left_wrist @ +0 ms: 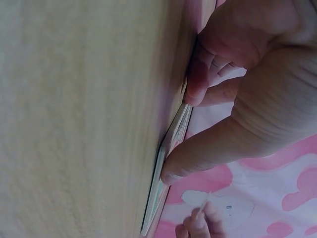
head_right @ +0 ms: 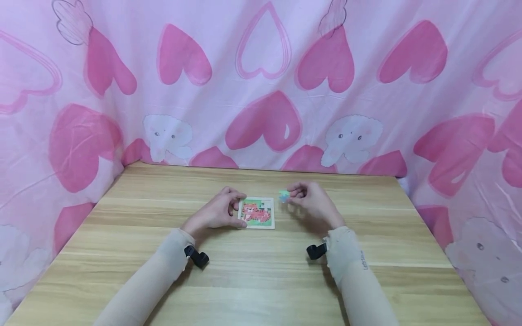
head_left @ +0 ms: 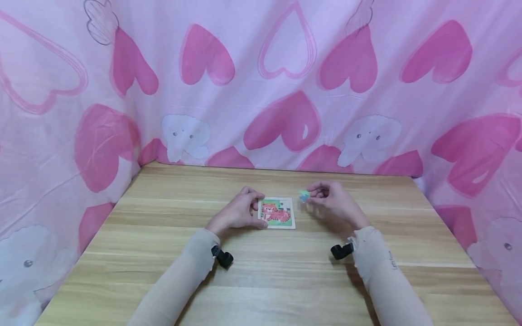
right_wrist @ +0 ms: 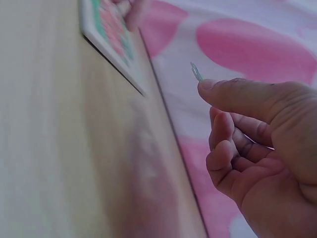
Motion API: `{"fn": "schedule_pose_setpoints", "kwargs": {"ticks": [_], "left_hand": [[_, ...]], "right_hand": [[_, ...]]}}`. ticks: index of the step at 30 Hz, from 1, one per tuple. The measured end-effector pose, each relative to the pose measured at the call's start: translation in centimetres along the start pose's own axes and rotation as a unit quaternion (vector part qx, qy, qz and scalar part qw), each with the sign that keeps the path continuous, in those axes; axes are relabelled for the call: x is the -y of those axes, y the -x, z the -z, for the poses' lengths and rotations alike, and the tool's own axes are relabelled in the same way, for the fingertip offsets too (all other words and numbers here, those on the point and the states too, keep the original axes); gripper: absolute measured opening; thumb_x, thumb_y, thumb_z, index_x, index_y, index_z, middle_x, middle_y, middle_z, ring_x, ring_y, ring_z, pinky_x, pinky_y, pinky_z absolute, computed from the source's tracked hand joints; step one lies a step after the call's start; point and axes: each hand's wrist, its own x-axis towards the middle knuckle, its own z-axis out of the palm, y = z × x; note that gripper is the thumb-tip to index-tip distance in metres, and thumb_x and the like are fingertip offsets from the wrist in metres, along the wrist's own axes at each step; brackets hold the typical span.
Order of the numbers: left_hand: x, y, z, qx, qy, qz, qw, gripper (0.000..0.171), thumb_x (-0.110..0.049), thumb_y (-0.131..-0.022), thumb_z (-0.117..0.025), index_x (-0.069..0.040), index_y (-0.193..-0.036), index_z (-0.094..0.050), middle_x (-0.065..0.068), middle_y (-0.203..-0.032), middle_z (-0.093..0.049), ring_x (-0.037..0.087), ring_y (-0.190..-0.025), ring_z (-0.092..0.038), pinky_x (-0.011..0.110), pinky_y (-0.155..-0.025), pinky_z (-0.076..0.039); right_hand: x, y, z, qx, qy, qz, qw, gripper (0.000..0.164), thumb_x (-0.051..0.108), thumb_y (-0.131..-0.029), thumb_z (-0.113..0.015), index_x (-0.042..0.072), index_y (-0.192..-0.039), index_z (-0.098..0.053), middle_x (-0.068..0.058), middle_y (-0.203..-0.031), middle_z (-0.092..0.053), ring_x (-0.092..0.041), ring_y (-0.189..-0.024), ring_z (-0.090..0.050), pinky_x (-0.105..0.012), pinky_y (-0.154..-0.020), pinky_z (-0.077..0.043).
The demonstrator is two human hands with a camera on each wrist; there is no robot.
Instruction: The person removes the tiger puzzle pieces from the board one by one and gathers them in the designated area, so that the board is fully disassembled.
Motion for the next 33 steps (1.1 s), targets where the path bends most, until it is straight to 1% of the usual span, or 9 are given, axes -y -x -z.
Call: {"fn": "schedule_pose_setpoints", "kwargs": {"ticks": [4,10,15,19,22,25,27,29,33], "left_hand": [[0.1,0.1,0.0,0.002,-0.004,-0.002,1.0,0.096,-0.031,-0.078,-0.106,-0.004,-0.157,-0.059,0.006,-0.127,-0.053,0.018,-0.098,-0.055,0.034,-0.089,-0.051],[0.3,0.0,0.0,0.007,-0.006,-0.009,0.9999,0.097,-0.034,-0.079,-0.105,-0.005,-0.158,-0.058,0.006,-0.125,-0.052,0.017,-0.095,-0.056,0.032,-0.087,-0.052],[0.3,0.0,0.0,0.007,0.002,-0.007,0.9999,0.097,-0.033,-0.078,-0.106,-0.006,-0.158,-0.058,0.007,-0.126,-0.052,0.016,-0.093,-0.057,0.03,-0.084,-0.053],[0.3,0.0,0.2,0.007,0.002,-0.005,1.0,0.097,-0.032,-0.078,-0.105,-0.006,-0.159,-0.058,0.007,-0.128,-0.052,0.016,-0.093,-0.057,0.03,-0.084,-0.053],[0.3,0.1,0.3,0.004,0.001,-0.002,1.0,0.097,-0.032,-0.078,-0.105,-0.006,-0.159,-0.058,0.007,-0.13,-0.052,0.017,-0.094,-0.056,0.031,-0.085,-0.053],[0.4,0.1,0.3,0.004,0.005,-0.002,1.0,0.097,-0.032,-0.078,-0.105,-0.006,-0.159,-0.058,0.007,-0.13,-0.051,0.017,-0.094,-0.057,0.031,-0.084,-0.053],[0.5,0.1,0.3,0.004,0.006,-0.004,1.0,0.097,-0.032,-0.078,-0.105,-0.006,-0.159,-0.058,0.007,-0.13,-0.051,0.016,-0.093,-0.057,0.031,-0.084,-0.053],[0.5,0.1,0.2,0.005,0.007,-0.005,0.9999,0.097,-0.032,-0.079,-0.105,-0.006,-0.159,-0.058,0.007,-0.129,-0.051,0.016,-0.093,-0.057,0.031,-0.083,-0.053],[0.5,0.0,0.1,0.005,0.006,-0.007,0.9999,0.096,-0.031,-0.079,-0.105,-0.006,-0.159,-0.058,0.007,-0.13,-0.052,0.016,-0.094,-0.057,0.031,-0.085,-0.053]], "right_hand": [[-0.6,1.0,2.7,-0.021,0.012,0.018,1.0,0.036,0.014,-0.1,-0.086,0.0,-0.129,-0.074,-0.017,-0.116,-0.076,-0.027,-0.103,-0.071,-0.027,-0.087,-0.062],[-2.0,3.0,6.2,-0.039,0.007,-0.001,0.999,0.043,0.021,-0.101,-0.085,-0.001,-0.135,-0.07,-0.019,-0.12,-0.075,-0.017,-0.101,-0.072,-0.028,-0.088,-0.063],[-3.1,4.2,8.1,-0.036,0.02,-0.009,0.999,0.044,0.02,-0.102,-0.084,-0.003,-0.137,-0.069,-0.02,-0.122,-0.074,-0.014,-0.101,-0.072,-0.029,-0.09,-0.063],[-4.1,4.8,8.7,-0.02,0.026,-0.012,0.999,0.042,0.015,-0.103,-0.082,-0.005,-0.138,-0.068,-0.023,-0.124,-0.074,-0.024,-0.106,-0.074,-0.029,-0.091,-0.063],[-4.9,4.9,8.6,-0.006,0.028,-0.034,0.999,0.04,0.019,-0.105,-0.08,-0.001,-0.138,-0.068,-0.021,-0.127,-0.073,-0.032,-0.109,-0.071,-0.032,-0.09,-0.063],[-5.7,5.0,8.2,-0.003,0.008,-0.068,0.998,0.039,0.023,-0.105,-0.081,0.004,-0.137,-0.067,-0.019,-0.129,-0.07,-0.035,-0.112,-0.068,-0.035,-0.089,-0.064],[-6.3,5.0,8.2,-0.005,0.007,-0.075,0.997,0.035,0.021,-0.105,-0.08,0.005,-0.134,-0.069,-0.019,-0.127,-0.07,-0.033,-0.111,-0.067,-0.034,-0.088,-0.063],[-6.8,4.9,8.2,-0.003,0.006,-0.075,0.997,0.034,0.016,-0.105,-0.08,0.001,-0.134,-0.07,-0.02,-0.125,-0.071,-0.028,-0.108,-0.066,-0.031,-0.087,-0.062],[-7.8,4.6,8.3,0.001,0.037,-0.049,0.998,0.034,0.01,-0.104,-0.079,-0.006,-0.133,-0.07,-0.02,-0.119,-0.073,-0.017,-0.099,-0.065,-0.024,-0.082,-0.058]]}}
